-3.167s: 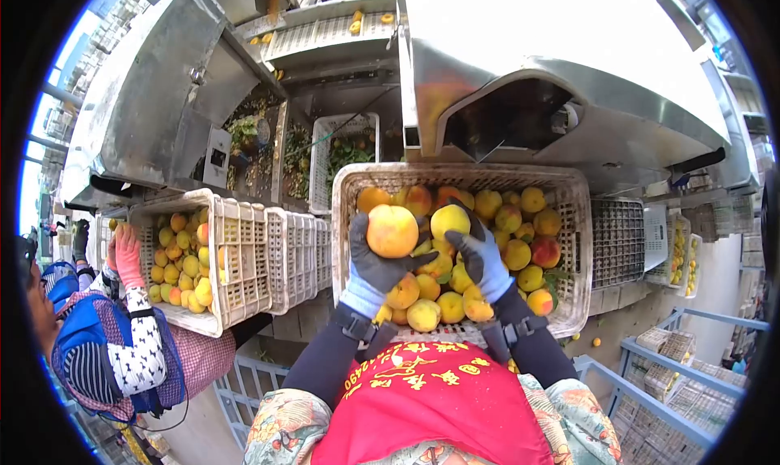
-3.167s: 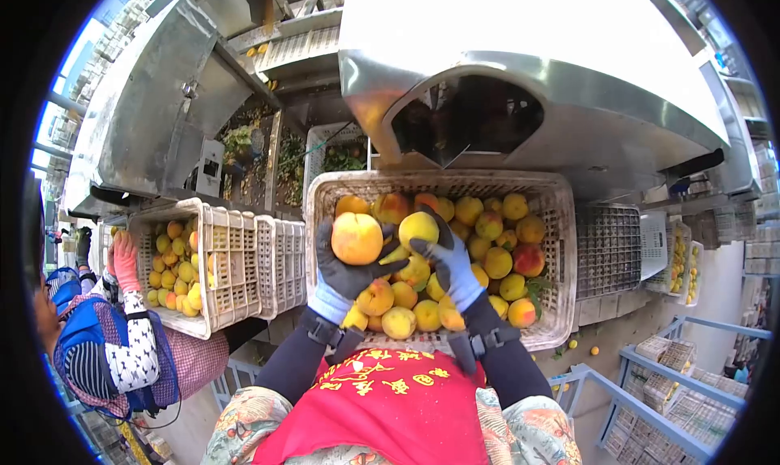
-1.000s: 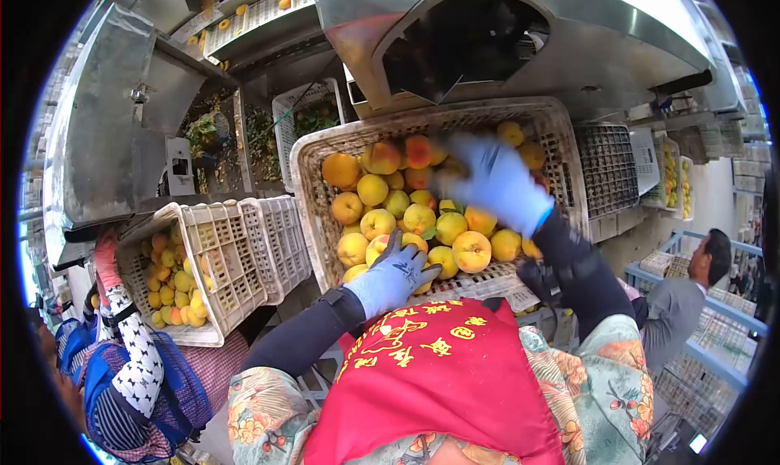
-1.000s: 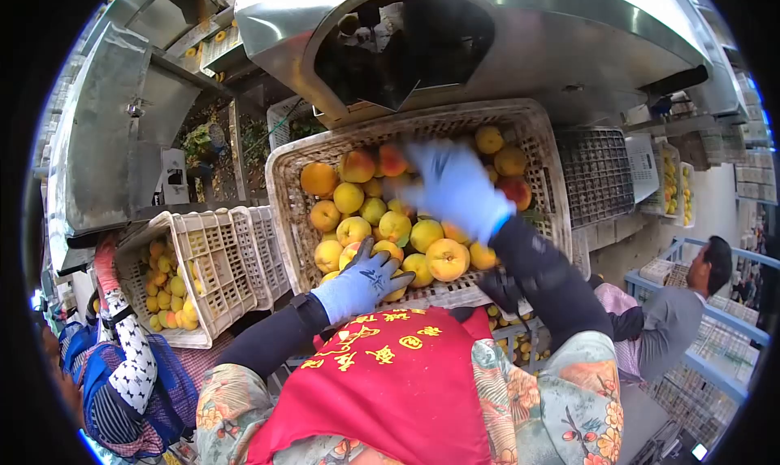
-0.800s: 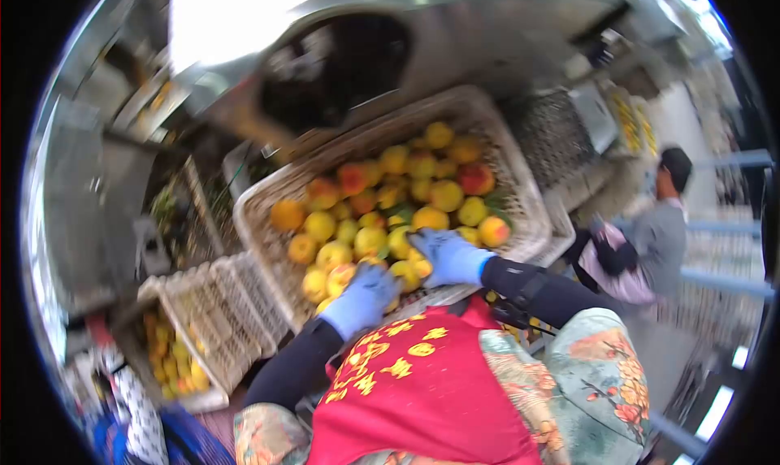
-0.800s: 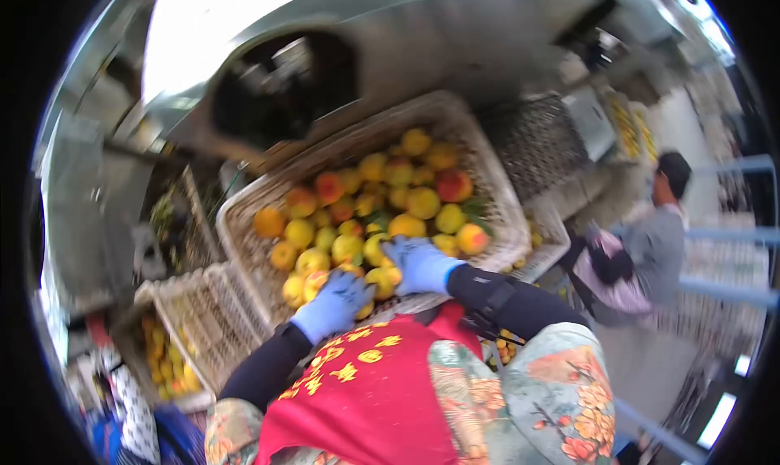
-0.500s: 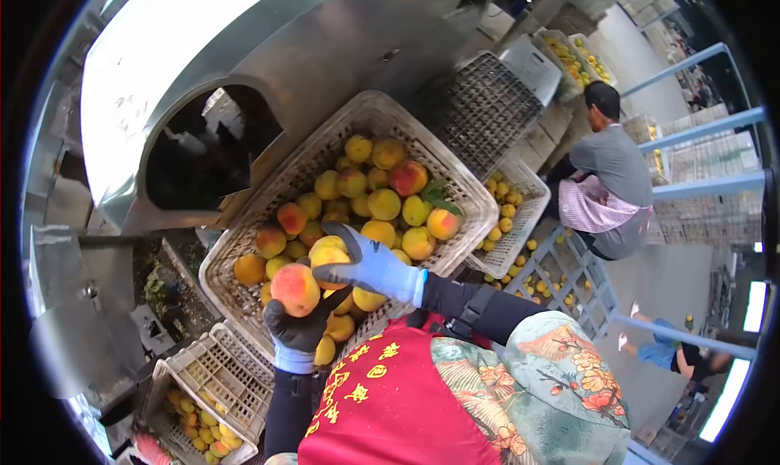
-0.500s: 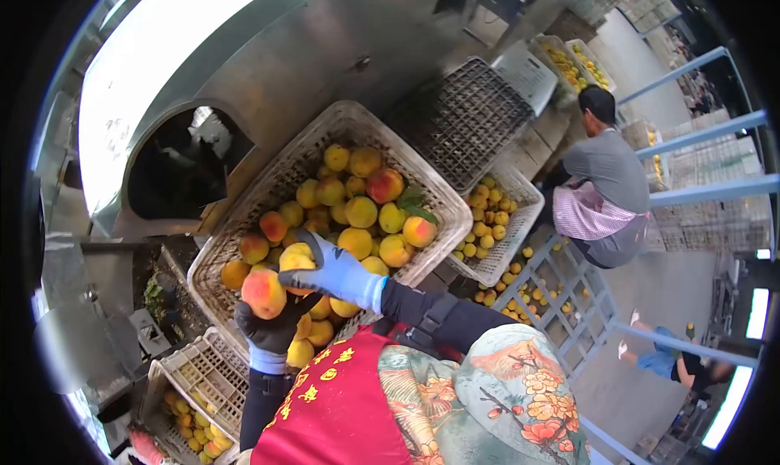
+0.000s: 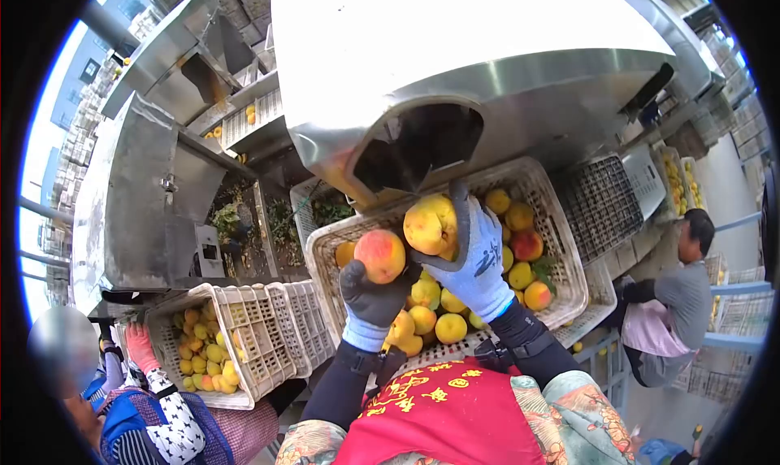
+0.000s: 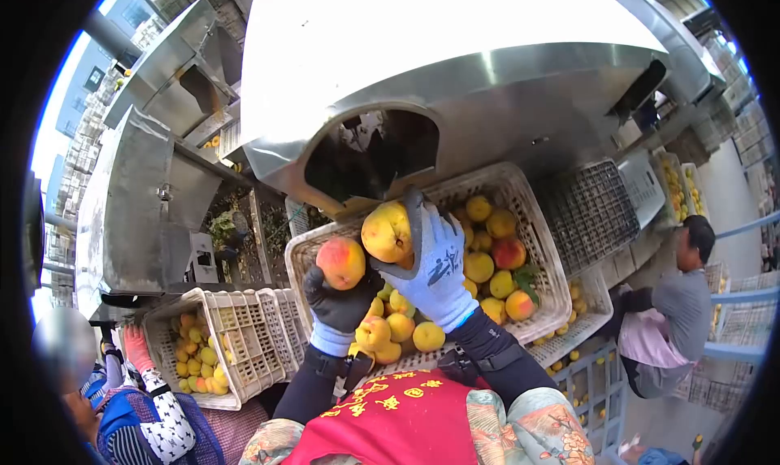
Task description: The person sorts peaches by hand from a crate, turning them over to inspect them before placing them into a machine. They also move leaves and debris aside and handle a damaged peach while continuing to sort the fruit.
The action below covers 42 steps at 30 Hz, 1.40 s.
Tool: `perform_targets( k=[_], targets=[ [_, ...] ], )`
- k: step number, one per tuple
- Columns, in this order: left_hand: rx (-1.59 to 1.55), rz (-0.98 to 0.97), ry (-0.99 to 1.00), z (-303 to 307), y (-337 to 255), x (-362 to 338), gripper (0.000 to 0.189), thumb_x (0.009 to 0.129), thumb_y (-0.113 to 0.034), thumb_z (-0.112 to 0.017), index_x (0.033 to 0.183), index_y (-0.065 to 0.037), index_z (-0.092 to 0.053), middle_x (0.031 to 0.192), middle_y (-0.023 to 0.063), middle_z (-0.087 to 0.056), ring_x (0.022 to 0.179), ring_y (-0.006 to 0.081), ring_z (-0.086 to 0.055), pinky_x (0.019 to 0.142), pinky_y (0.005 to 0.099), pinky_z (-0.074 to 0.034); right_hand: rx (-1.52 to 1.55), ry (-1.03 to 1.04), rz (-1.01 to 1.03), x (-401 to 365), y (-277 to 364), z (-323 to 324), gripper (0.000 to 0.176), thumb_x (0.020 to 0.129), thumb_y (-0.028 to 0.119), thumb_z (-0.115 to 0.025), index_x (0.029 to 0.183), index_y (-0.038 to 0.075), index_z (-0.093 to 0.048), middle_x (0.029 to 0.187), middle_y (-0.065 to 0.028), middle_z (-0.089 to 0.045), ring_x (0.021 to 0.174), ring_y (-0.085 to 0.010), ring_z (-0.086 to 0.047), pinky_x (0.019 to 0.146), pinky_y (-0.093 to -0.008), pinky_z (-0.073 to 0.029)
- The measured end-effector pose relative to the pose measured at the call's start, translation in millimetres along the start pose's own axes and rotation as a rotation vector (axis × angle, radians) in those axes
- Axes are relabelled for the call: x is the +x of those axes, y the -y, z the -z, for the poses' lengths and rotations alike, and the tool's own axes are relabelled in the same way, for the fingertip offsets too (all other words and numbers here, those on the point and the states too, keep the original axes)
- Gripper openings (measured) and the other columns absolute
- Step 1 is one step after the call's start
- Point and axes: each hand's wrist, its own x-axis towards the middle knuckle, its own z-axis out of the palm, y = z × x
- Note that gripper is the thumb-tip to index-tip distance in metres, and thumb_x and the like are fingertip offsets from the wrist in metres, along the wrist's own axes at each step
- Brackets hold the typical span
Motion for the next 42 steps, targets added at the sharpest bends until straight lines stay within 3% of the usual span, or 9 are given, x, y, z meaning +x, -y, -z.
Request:
perform_targets(
  k=[11, 13, 15, 17, 18, 20, 31, 37, 42],
  targets=[
    [-0.119, 0.02, -0.101, 11.9, -14.6, -1.9, 0.061, 0.087, -0.041, -0.064, 0.132, -0.004, -0.046, 0.127, 0.0187, -0.056, 0.114, 0.04, -0.056, 0.089, 0.0453, -0.053, -0.394, -0.058, 0.137, 87.5, -42.5, -87.5, 0.091, 0.067, 0.042, -0.079, 0.136, -0.004, -0.041, 0.133, -0.0231, -0.049, 0.118, -0.0405, -0.048, 0.101, -0.0512, -0.035],
    [-0.207, 0.109, -0.062, 12.8, -18.0, 9.3, 0.063, 0.088, -0.049, -0.062, 0.13, -0.004, -0.048, 0.123, 0.0202, -0.058, 0.107, 0.0416, -0.059, 0.081, 0.0432, -0.057, -0.294, 0.027, 0.072, 115.7, -22.8, -77.7, 0.084, 0.072, 0.037, -0.077, 0.135, -0.004, -0.042, 0.131, -0.0231, -0.051, 0.118, -0.04, -0.049, 0.099, -0.0502, -0.038],
    [-0.254, 0.127, -0.001, 6.9, -22.3, 11.7, 0.065, 0.089, -0.054, -0.058, 0.129, -0.004, -0.049, 0.122, 0.0213, -0.058, 0.105, 0.0403, -0.061, 0.079, 0.0422, -0.058, -0.302, -0.351, 0.204, 106.4, -18.0, -68.4, 0.072, 0.076, 0.029, -0.075, 0.132, -0.004, -0.046, 0.125, -0.0241, -0.055, 0.114, -0.0406, -0.051, 0.098, -0.0483, -0.04],
    [-0.283, 0.196, 0.011, 4.5, -25.5, 13.7, 0.064, 0.092, -0.056, -0.051, 0.13, -0.004, -0.048, 0.123, 0.0208, -0.059, 0.103, 0.0381, -0.062, 0.076, 0.0419, -0.058, 0.25, -0.021, 0.06, 81.3, 5.8, -33.3, 0.069, 0.075, 0.024, -0.078, 0.131, -0.004, -0.05, 0.122, -0.023, -0.058, 0.116, -0.0343, -0.054, 0.1, -0.042, -0.041],
    [-0.283, 0.185, 0.015, 1.7, -23.6, 14.3, 0.064, 0.092, -0.056, -0.051, 0.13, -0.004, -0.048, 0.123, 0.0208, -0.059, 0.103, 0.0381, -0.062, 0.076, 0.0419, -0.058, 0.655, 0.226, -0.018, 64.2, 21.5, -17.1, 0.07, 0.073, 0.024, -0.079, 0.13, -0.004, -0.05, 0.122, -0.0228, -0.059, 0.118, -0.0317, -0.054, 0.101, -0.0401, -0.041],
    [-0.101, 0.042, -0.119, -11.2, -11.7, 15.8, 0.066, 0.093, -0.059, -0.046, 0.131, -0.005, -0.048, 0.127, 0.0173, -0.057, 0.11, 0.031, -0.06, 0.09, 0.0417, -0.052, 0.431, 0.368, 0.183, 23.0, 20.8, -25.6, 0.082, 0.066, 0.029, -0.084, 0.134, 0.0, -0.049, 0.13, -0.0207, -0.054, 0.123, -0.0313, -0.052, 0.102, -0.0396, -0.04],
    [0.271, 0.073, -0.151, -54.4, -5.0, 4.0, 0.059, 0.098, -0.052, -0.043, 0.131, -0.003, -0.051, 0.124, 0.0112, -0.06, 0.107, 0.0229, -0.061, 0.097, 0.0392, -0.046, 0.214, 0.003, 0.123, 12.6, 8.8, -27.3, 0.097, 0.058, 0.028, -0.088, 0.139, 0.002, -0.042, 0.112, -0.0165, -0.062, 0.098, -0.0367, -0.06, 0.087, -0.0438, -0.046],
    [1.375, 0.062, -0.273, 25.4, 7.7, -23.5, 0.05, 0.092, -0.048, -0.055, 0.108, -0.002, -0.065, 0.103, 0.01, -0.067, 0.094, 0.0209, -0.065, 0.085, 0.035, -0.05, -0.065, -0.082, 0.134, 38.7, -9.8, -39.2, 0.092, 0.061, 0.032, -0.086, 0.135, -0.002, -0.043, 0.117, -0.0211, -0.059, 0.103, -0.0418, -0.056, 0.091, -0.0483, -0.044],
    [2.351, 0.289, 0.269, 37.8, 22.2, -53.5, 0.058, 0.075, -0.036, -0.069, 0.126, -0.013, -0.056, 0.116, 0.0129, -0.057, 0.113, 0.034, -0.052, 0.094, 0.0501, -0.04, -0.326, -0.205, 0.288, 108.4, -74.3, -117.5, 0.096, 0.07, 0.051, -0.075, 0.14, -0.002, -0.037, 0.13, -0.0254, -0.049, 0.124, -0.0439, -0.04, 0.108, -0.0548, -0.026]
  ],
)
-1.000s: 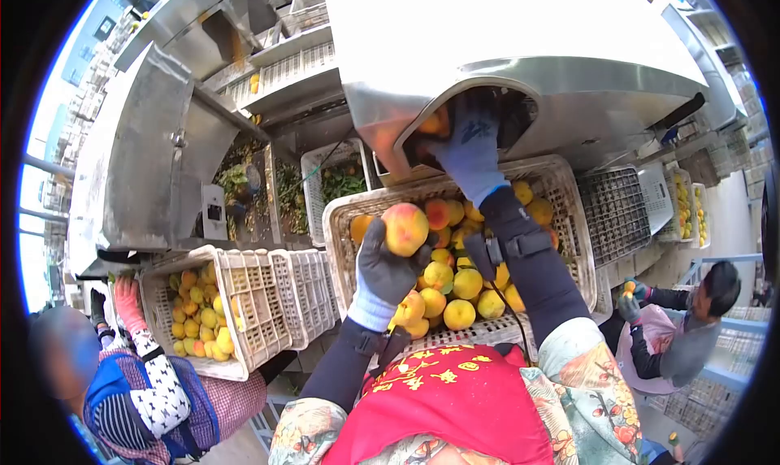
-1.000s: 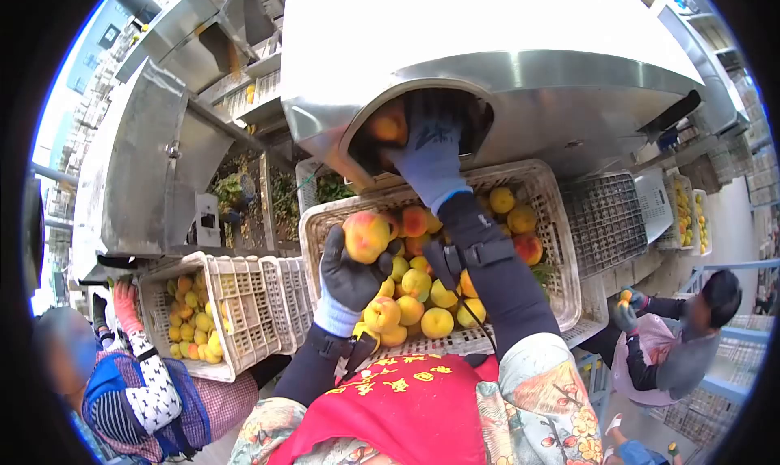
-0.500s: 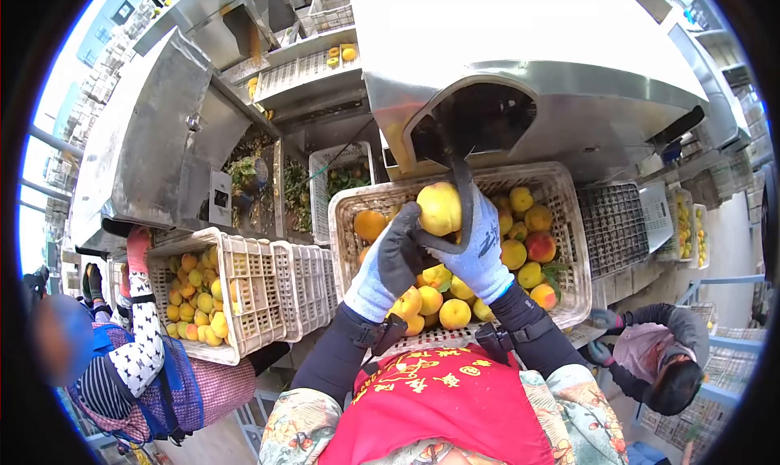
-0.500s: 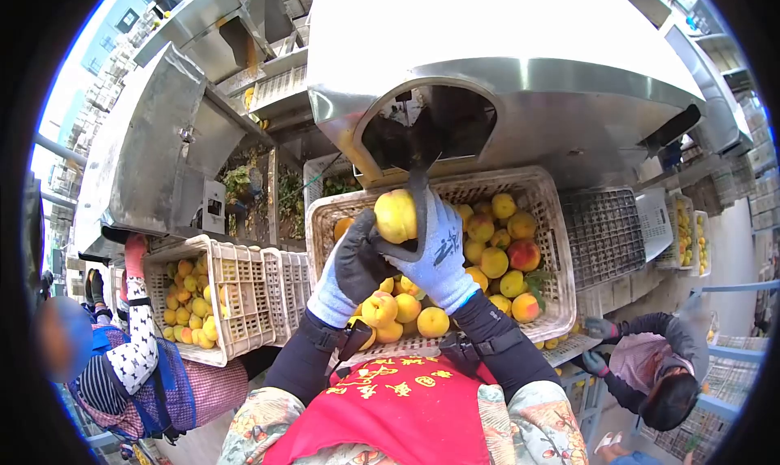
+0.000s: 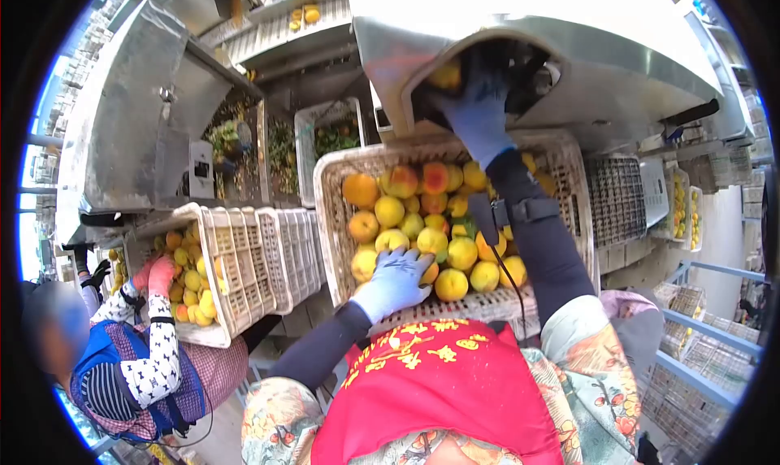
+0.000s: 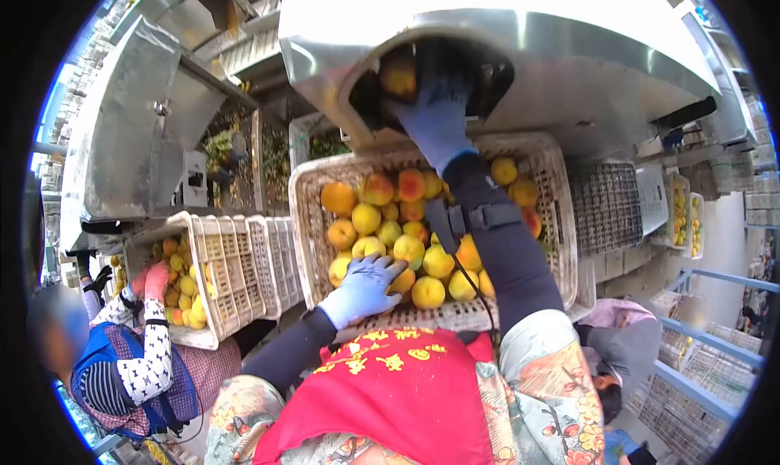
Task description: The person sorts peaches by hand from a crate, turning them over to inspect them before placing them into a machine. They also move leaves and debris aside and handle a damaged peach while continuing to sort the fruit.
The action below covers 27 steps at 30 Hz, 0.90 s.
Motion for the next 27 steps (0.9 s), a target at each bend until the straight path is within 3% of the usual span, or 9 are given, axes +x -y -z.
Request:
perform_targets(
  k=[5, 7, 10, 15, 19, 20, 21, 24, 27],
  targets=[
    [0.538, -0.127, 0.174, -27.3, -13.4, 13.5, 0.062, 0.079, -0.023, -0.061, 0.138, -0.012, -0.045, 0.119, 0.0154, -0.055, 0.112, 0.0365, -0.049, 0.089, 0.0556, -0.038, 0.238, 0.007, 0.059, -30.9, 3.9, 73.8, 0.074, 0.078, 0.043, -0.07, 0.134, 0.001, -0.044, 0.129, -0.0243, -0.05, 0.115, -0.0399, -0.051, 0.103, -0.0517, -0.033],
    [0.595, -0.124, 0.176, -27.8, -13.9, 15.3, 0.061, 0.08, -0.022, -0.06, 0.138, -0.012, -0.045, 0.118, 0.0142, -0.056, 0.112, 0.0348, -0.05, 0.087, 0.0545, -0.039, 0.471, 1.127, -0.152, -49.5, 19.5, 128.0, 0.069, 0.076, 0.029, -0.072, 0.136, 0.005, -0.046, 0.128, -0.0228, -0.052, 0.116, -0.0386, -0.051, 0.101, -0.0448, -0.038],
    [0.61, -0.124, 0.226, -31.6, -13.1, 16.9, 0.054, 0.083, -0.021, -0.056, 0.136, -0.013, -0.046, 0.113, 0.0119, -0.06, 0.108, 0.0323, -0.052, 0.083, 0.0527, -0.04, 0.043, 1.606, 0.266, -161.7, 13.9, 124.3, 0.082, 0.074, 0.031, -0.071, 0.143, 0.005, -0.034, 0.134, -0.0192, -0.046, 0.119, -0.0344, -0.048, 0.101, -0.0472, -0.036],
    [0.401, -0.15, 0.226, -1.4, -0.8, 16.2, 0.064, 0.076, -0.023, -0.064, 0.136, -0.013, -0.047, 0.105, 0.0091, -0.064, 0.097, 0.0287, -0.059, 0.08, 0.0483, -0.043, 0.049, 1.366, 0.382, -204.5, -7.0, 106.5, 0.079, 0.074, 0.029, -0.068, 0.143, 0.007, -0.037, 0.133, -0.0184, -0.049, 0.119, -0.0359, -0.05, 0.101, -0.0502, -0.037],
    [-1.427, 0.311, 0.106, 19.2, 24.1, 3.5, 0.044, 0.078, -0.024, -0.07, 0.115, -0.001, -0.065, 0.108, 0.0123, -0.067, 0.103, 0.02, -0.062, 0.087, 0.0277, -0.048, 0.664, 0.951, -0.265, -155.8, -0.1, 142.1, 0.089, 0.061, 0.02, -0.083, 0.139, 0.007, -0.043, 0.13, -0.0118, -0.056, 0.12, -0.0273, -0.054, 0.103, -0.0361, -0.041],
    [-0.996, -0.238, -0.102, 12.3, 33.6, 4.0, 0.038, 0.082, -0.012, -0.067, 0.119, -0.002, -0.061, 0.111, 0.0096, -0.065, 0.104, 0.0233, -0.062, 0.089, 0.0331, -0.049, 0.823, 0.884, -0.345, -139.4, 7.3, 150.9, 0.089, 0.062, 0.018, -0.083, 0.14, 0.006, -0.042, 0.134, -0.0121, -0.054, 0.124, -0.0258, -0.051, 0.105, -0.0355, -0.04],
    [-0.903, -0.305, -0.113, 34.2, 16.0, -1.2, 0.035, 0.088, -0.014, -0.064, 0.121, -0.003, -0.059, 0.113, 0.0087, -0.065, 0.104, 0.0223, -0.062, 0.09, 0.0351, -0.05, 0.983, 0.811, -0.42, -125.5, 15.0, 157.4, 0.09, 0.063, 0.015, -0.083, 0.141, 0.006, -0.041, 0.138, -0.0124, -0.052, 0.129, -0.0243, -0.048, 0.107, -0.035, -0.039],
    [-2.16, 0.22, 0.171, 31.3, -2.6, 16.5, 0.04, 0.092, -0.026, -0.063, 0.125, -0.003, -0.056, 0.115, 0.0103, -0.064, 0.102, 0.0208, -0.063, 0.089, 0.0322, -0.051, 1.111, 0.772, -0.326, -109.3, 32.3, 163.4, 0.09, 0.068, 0.016, -0.082, 0.145, 0.005, -0.037, 0.148, -0.014, -0.04, 0.137, -0.0282, -0.038, 0.113, -0.0347, -0.029],
    [-1.757, 0.064, 0.004, 57.6, -2.6, 12.6, 0.045, 0.091, -0.023, -0.063, 0.128, -0.001, -0.053, 0.119, 0.0106, -0.062, 0.104, 0.0197, -0.062, 0.091, 0.0307, -0.05, 0.958, 0.746, -0.155, -87.7, 50.1, 179.8, 0.092, 0.071, 0.021, -0.081, 0.146, 0.003, -0.032, 0.148, -0.0174, -0.038, 0.137, -0.0321, -0.037, 0.113, -0.0353, -0.029]
  ],
)
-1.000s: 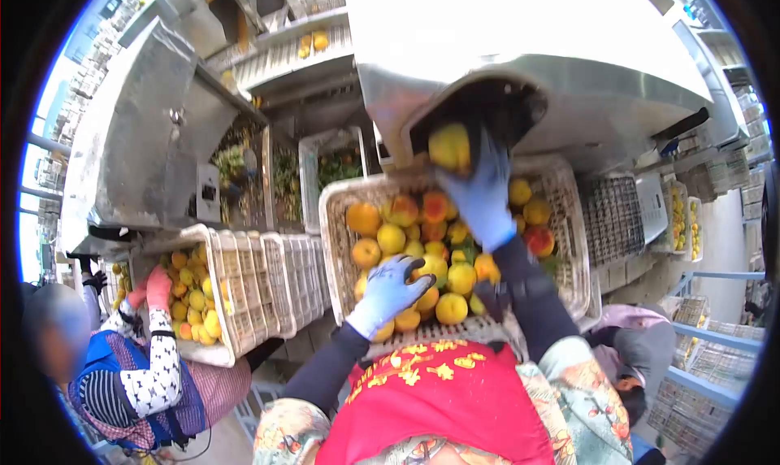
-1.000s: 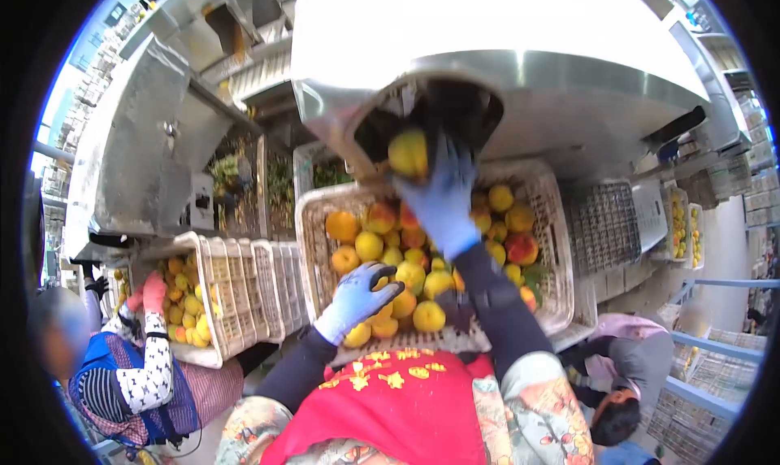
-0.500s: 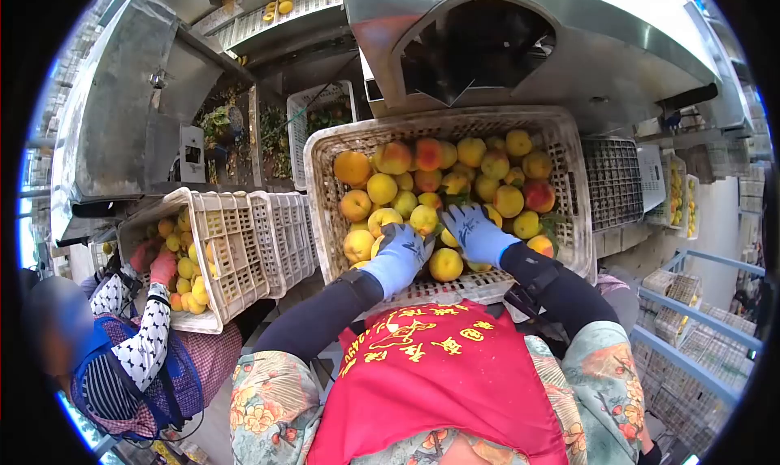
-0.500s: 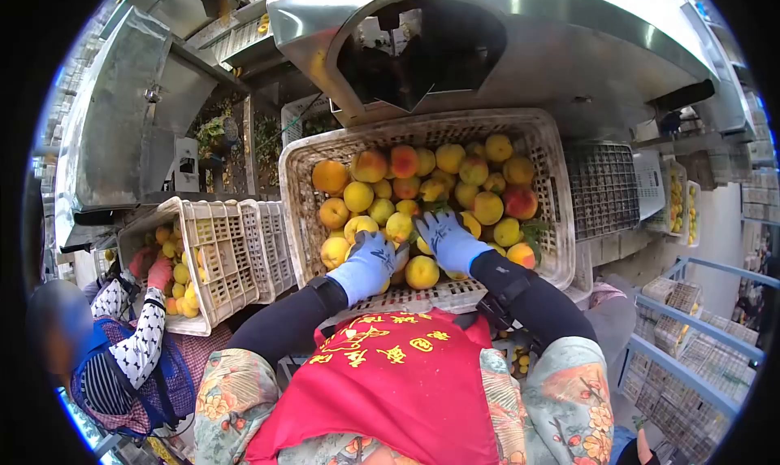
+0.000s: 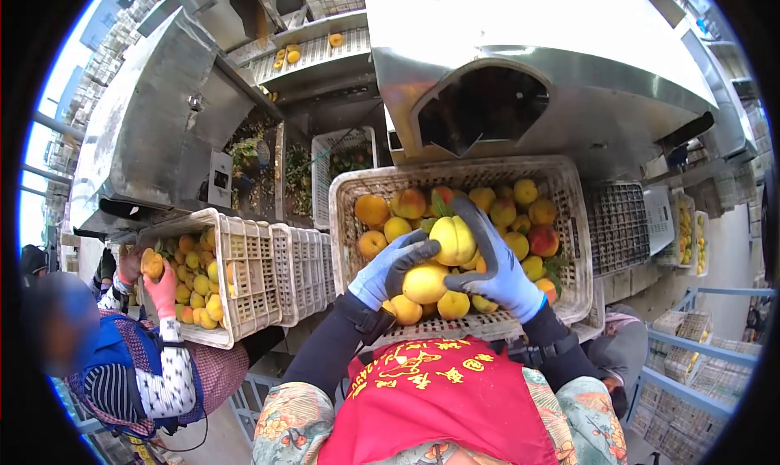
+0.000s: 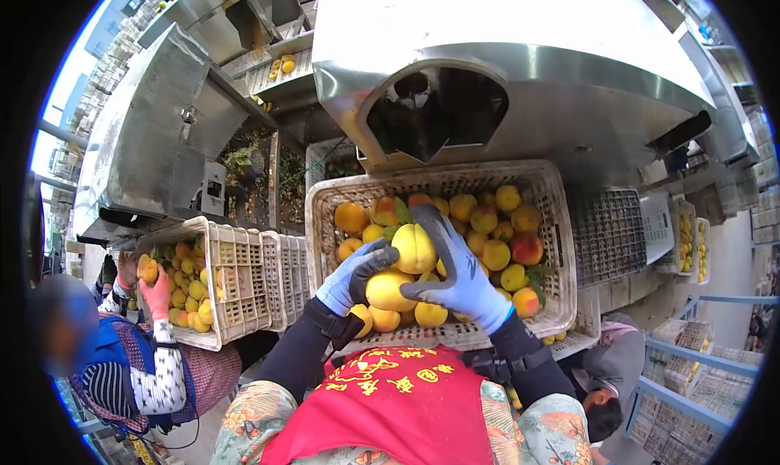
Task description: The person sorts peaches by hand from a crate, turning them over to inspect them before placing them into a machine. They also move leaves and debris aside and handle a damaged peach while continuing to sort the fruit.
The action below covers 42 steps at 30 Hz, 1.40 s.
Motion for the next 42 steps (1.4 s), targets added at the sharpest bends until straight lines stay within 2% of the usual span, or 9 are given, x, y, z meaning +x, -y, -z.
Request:
perform_targets(
  k=[2, 10, 12, 21, 28, 31, 34, 39, 42],
  targets=[
    [0.026, -0.076, 0.04, 0.7, -9.1, 4.3, 0.049, 0.09, -0.022, -0.064, 0.131, 0.0, -0.051, 0.122, 0.0098, -0.06, 0.108, 0.0175, -0.06, 0.093, 0.0295, -0.048, 0.02, -0.204, -0.203, 0.9, 9.9, -11.5, 0.093, 0.069, 0.021, -0.082, 0.146, 0.002, -0.032, 0.145, -0.0189, -0.041, 0.134, -0.0322, -0.042, 0.11, -0.0361, -0.034],
    [0.182, -0.563, -0.108, -10.0, -24.7, 26.5, 0.051, 0.099, -0.024, -0.05, 0.141, 0.003, -0.038, 0.128, 0.0152, -0.057, 0.111, 0.0194, -0.058, 0.095, 0.0311, -0.048, -0.247, -0.609, 0.069, 59.4, -29.7, -6.2, 0.085, 0.062, 0.024, -0.085, 0.134, 0.004, -0.046, 0.128, -0.0201, -0.054, 0.116, -0.0387, -0.053, 0.099, -0.0422, -0.043],
    [-0.193, -0.432, -0.055, 13.4, -4.3, 31.0, 0.05, 0.1, -0.028, -0.047, 0.14, 0.002, -0.04, 0.115, 0.0165, -0.063, 0.098, 0.0211, -0.064, 0.084, 0.0325, -0.054, -0.275, -0.632, 0.051, 75.6, -39.4, -2.2, 0.084, 0.063, 0.029, -0.085, 0.133, 0.004, -0.047, 0.127, -0.0217, -0.053, 0.117, -0.0413, -0.051, 0.101, -0.0469, -0.041],
    [-0.228, -0.444, -0.115, 30.2, 7.7, 17.2, 0.045, 0.098, -0.017, -0.042, 0.14, 0.0, -0.042, 0.117, 0.0188, -0.063, 0.103, 0.0282, -0.064, 0.088, 0.0428, -0.056, -0.594, -0.652, 0.05, 100.3, -73.8, 3.8, 0.084, 0.067, 0.039, -0.078, 0.134, 0.001, -0.045, 0.129, -0.0256, -0.049, 0.121, -0.0428, -0.046, 0.107, -0.0584, -0.027],
    [-0.382, -0.382, -0.26, 33.8, 16.2, 26.2, 0.045, 0.098, -0.03, -0.048, 0.132, -0.002, -0.051, 0.114, 0.0189, -0.064, 0.102, 0.0331, -0.063, 0.086, 0.0483, -0.055, -0.663, -0.662, 0.116, 123.5, -80.7, 20.2, 0.082, 0.068, 0.036, -0.077, 0.134, 0.0, -0.044, 0.129, -0.0252, -0.05, 0.118, -0.0419, -0.048, 0.106, -0.0548, -0.03],
    [-0.66, -0.254, -0.151, 26.0, 5.4, 33.1, 0.047, 0.095, -0.039, -0.052, 0.127, -0.003, -0.056, 0.114, 0.018, -0.064, 0.103, 0.0331, -0.063, 0.087, 0.0502, -0.054, -0.86, -0.426, -0.179, 155.5, -90.6, 37.5, 0.074, 0.072, 0.028, -0.078, 0.132, -0.002, -0.047, 0.129, -0.0248, -0.051, 0.122, -0.041, -0.046, 0.104, -0.0497, -0.036],
    [-0.864, -0.224, -0.067, 4.0, -10.0, 31.5, 0.052, 0.091, -0.043, -0.058, 0.129, -0.007, -0.054, 0.121, 0.0147, -0.062, 0.114, 0.0339, -0.057, 0.102, 0.0593, -0.04, -0.094, -0.96, 0.037, 142.4, -15.2, 30.8, 0.044, 0.087, 0.015, -0.066, 0.124, -0.005, -0.054, 0.121, -0.0178, -0.059, 0.109, -0.027, -0.057, 0.096, -0.0374, -0.045],
    [-0.96, -0.259, 0.115, -11.3, -17.5, 24.3, 0.06, 0.09, -0.046, -0.058, 0.135, -0.007, -0.047, 0.132, 0.018, -0.052, 0.127, 0.0394, -0.045, 0.106, 0.0612, -0.035, 0.215, -0.394, -0.002, 68.5, -6.9, 15.4, 0.053, 0.078, 0.015, -0.074, 0.124, -0.003, -0.056, 0.116, -0.0153, -0.065, 0.101, -0.0218, -0.063, 0.087, -0.0326, -0.049],
    [-0.843, -0.267, 0.145, -20.2, -22.0, 25.5, 0.062, 0.093, -0.05, -0.054, 0.136, -0.007, -0.045, 0.135, 0.0165, -0.05, 0.128, 0.0371, -0.045, 0.106, 0.0563, -0.037, -0.359, -0.305, 0.204, 52.8, 0.6, -3.7, 0.085, 0.067, 0.032, -0.083, 0.137, 0.0, -0.045, 0.122, -0.0174, -0.06, 0.106, -0.034, -0.061, 0.092, -0.0409, -0.046]
  ],
)
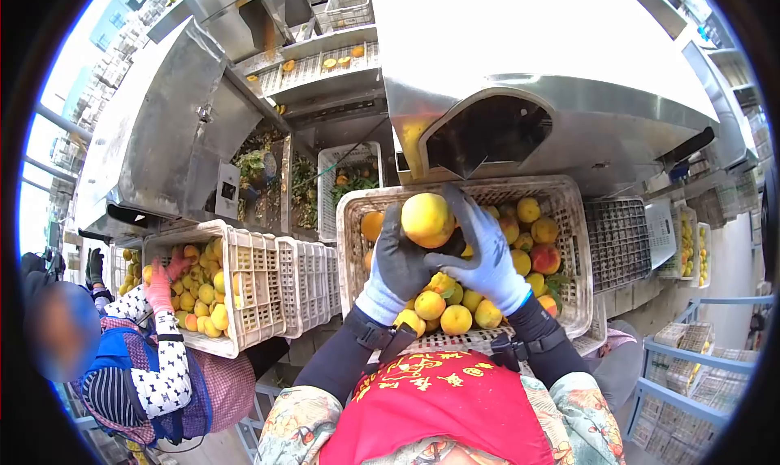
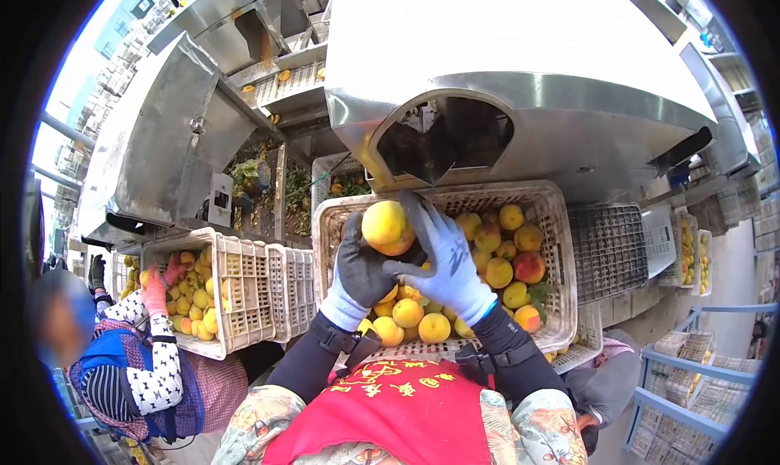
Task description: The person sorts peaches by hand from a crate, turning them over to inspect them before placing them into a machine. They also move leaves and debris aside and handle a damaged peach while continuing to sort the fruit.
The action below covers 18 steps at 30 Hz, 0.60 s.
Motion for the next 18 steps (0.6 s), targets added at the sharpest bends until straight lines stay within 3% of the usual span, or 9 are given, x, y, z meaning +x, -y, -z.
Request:
perform_targets(
  k=[4, 6, 8, 10, 11, 12, 14, 15, 18],
  targets=[
    [0.166, 0.038, -0.037, -8.6, 3.3, 3.3, 0.062, 0.096, -0.052, -0.048, 0.138, -0.007, -0.043, 0.137, 0.0127, -0.05, 0.124, 0.0285, -0.051, 0.106, 0.0446, -0.04, -0.226, -0.062, -0.049, -12.5, -0.1, -14.4, 0.096, 0.063, 0.035, -0.084, 0.14, 0.002, -0.039, 0.125, -0.0176, -0.057, 0.107, -0.0371, -0.059, 0.092, -0.044, -0.045],
    [0.189, 0.077, 0.025, -25.2, 4.7, -2.7, 0.054, 0.099, -0.045, -0.047, 0.135, -0.005, -0.045, 0.132, 0.0123, -0.054, 0.121, 0.0249, -0.053, 0.107, 0.04, -0.039, 0.005, -0.072, -0.119, -8.2, -0.1, -7.6, 0.096, 0.062, 0.035, -0.085, 0.14, 0.002, -0.039, 0.129, -0.0214, -0.053, 0.108, -0.0388, -0.057, 0.091, -0.0439, -0.046],
    [0.304, 0.063, -0.054, -30.9, 0.3, -2.8, 0.054, 0.098, -0.046, -0.048, 0.134, -0.005, -0.047, 0.127, 0.012, -0.057, 0.116, 0.0233, -0.057, 0.102, 0.0381, -0.045, 0.101, -0.083, -0.132, -5.6, 2.4, -1.4, 0.096, 0.062, 0.035, -0.085, 0.14, 0.001, -0.038, 0.129, -0.0227, -0.053, 0.107, -0.0398, -0.057, 0.09, -0.044, -0.046],
    [0.635, -0.061, -0.175, -43.2, -9.2, 0.1, 0.052, 0.097, -0.048, -0.049, 0.127, -0.005, -0.053, 0.115, 0.0102, -0.063, 0.101, 0.0179, -0.064, 0.084, 0.0299, -0.054, -0.01, -0.044, -0.078, -0.1, 15.5, 13.3, 0.096, 0.063, 0.034, -0.085, 0.139, 0.001, -0.038, 0.122, -0.0219, -0.057, 0.104, -0.0392, -0.059, 0.089, -0.0439, -0.046],
    [0.892, -0.093, -0.171, -33.4, -20.2, 6.7, 0.052, 0.097, -0.051, -0.05, 0.116, -0.004, -0.061, 0.093, 0.0051, -0.066, 0.074, 0.0105, -0.064, 0.059, 0.0206, -0.05, -0.048, -0.108, -0.085, 2.9, 21.7, 14.5, 0.095, 0.062, 0.034, -0.085, 0.139, 0.001, -0.039, 0.12, -0.0199, -0.059, 0.104, -0.039, -0.059, 0.089, -0.044, -0.046],
    [0.887, -0.097, -0.167, -41.0, -28.1, 7.8, 0.052, 0.097, -0.051, -0.05, 0.116, -0.004, -0.061, 0.093, 0.0051, -0.066, 0.074, 0.0105, -0.064, 0.059, 0.0206, -0.05, -0.053, -0.104, -0.08, 2.9, 19.7, 11.3, 0.095, 0.062, 0.034, -0.085, 0.139, 0.001, -0.039, 0.12, -0.0199, -0.059, 0.104, -0.039, -0.059, 0.089, -0.044, -0.046],
    [1.375, 0.086, -0.188, -59.3, -35.7, 7.8, 0.052, 0.096, -0.053, -0.048, 0.11, -0.005, -0.065, 0.076, 0.0007, -0.063, 0.058, 0.007, -0.057, 0.049, 0.0182, -0.042, 0.086, -0.094, -0.141, 0.0, 10.4, 3.5, 0.095, 0.061, 0.034, -0.085, 0.138, 0.001, -0.04, 0.121, -0.0198, -0.057, 0.106, -0.0402, -0.057, 0.086, -0.043, -0.047],
    [1.409, -0.169, -0.162, -50.8, -28.1, 16.7, 0.055, 0.095, -0.056, -0.048, 0.107, -0.006, -0.066, 0.068, -0.0003, -0.059, 0.052, 0.0068, -0.054, 0.045, 0.0193, -0.041, 0.059, -0.071, -0.164, 2.2, 8.1, 3.5, 0.096, 0.059, 0.035, -0.086, 0.137, 0.001, -0.041, 0.12, -0.0177, -0.057, 0.105, -0.0394, -0.056, 0.087, -0.044, -0.044],
    [1.216, -0.339, -0.285, -52.4, -20.2, 22.4, 0.055, 0.095, -0.056, -0.048, 0.111, -0.006, -0.065, 0.071, 0.0016, -0.06, 0.054, 0.0078, -0.055, 0.047, 0.0197, -0.044, -0.243, -0.282, -0.185, 9.1, 9.7, -5.1, 0.101, 0.057, 0.028, -0.089, 0.14, 0.0, -0.038, 0.121, -0.0197, -0.058, 0.106, -0.0386, -0.056, 0.093, -0.0449, -0.043]
  ],
)
